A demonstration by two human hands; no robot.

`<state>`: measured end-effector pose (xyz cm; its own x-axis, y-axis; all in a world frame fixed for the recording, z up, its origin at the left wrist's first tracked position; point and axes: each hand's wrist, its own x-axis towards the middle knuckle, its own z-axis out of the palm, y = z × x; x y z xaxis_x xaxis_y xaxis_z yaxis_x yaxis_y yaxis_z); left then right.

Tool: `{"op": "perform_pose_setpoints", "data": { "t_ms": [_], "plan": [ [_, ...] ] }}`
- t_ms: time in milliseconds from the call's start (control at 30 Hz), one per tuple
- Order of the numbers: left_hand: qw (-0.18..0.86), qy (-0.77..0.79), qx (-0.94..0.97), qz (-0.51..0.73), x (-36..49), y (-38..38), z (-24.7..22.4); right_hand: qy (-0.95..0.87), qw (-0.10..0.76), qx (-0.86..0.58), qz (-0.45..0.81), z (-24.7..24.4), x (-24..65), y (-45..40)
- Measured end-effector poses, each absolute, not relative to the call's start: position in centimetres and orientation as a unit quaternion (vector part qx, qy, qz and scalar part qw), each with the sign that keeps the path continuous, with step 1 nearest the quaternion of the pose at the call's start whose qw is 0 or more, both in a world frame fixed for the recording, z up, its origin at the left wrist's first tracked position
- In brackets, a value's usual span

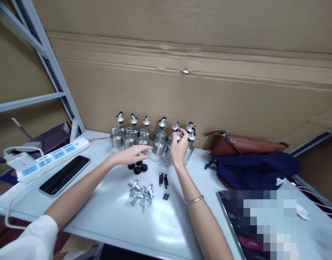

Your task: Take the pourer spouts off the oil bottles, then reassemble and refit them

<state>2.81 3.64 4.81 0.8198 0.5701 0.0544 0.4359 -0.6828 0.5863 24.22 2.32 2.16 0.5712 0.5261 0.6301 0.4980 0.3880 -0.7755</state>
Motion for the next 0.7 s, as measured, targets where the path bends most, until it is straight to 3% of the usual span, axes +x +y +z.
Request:
{"op": "perform_pose_setpoints", "data": {
  "t_ms": [300,700],
  "plan": [
    [0.208,0.318,0.912,0.156,1.5,4.6,6.1,-0.505,0.657,-0.559,-0.019,1.4,24.5,2.1],
    [0.224,0.296,0.912,0.176,1.7,3.7,6.7,-0.532,0.639,-0.547,-0.095,3.5,24.9,0.7]
  ]
}}
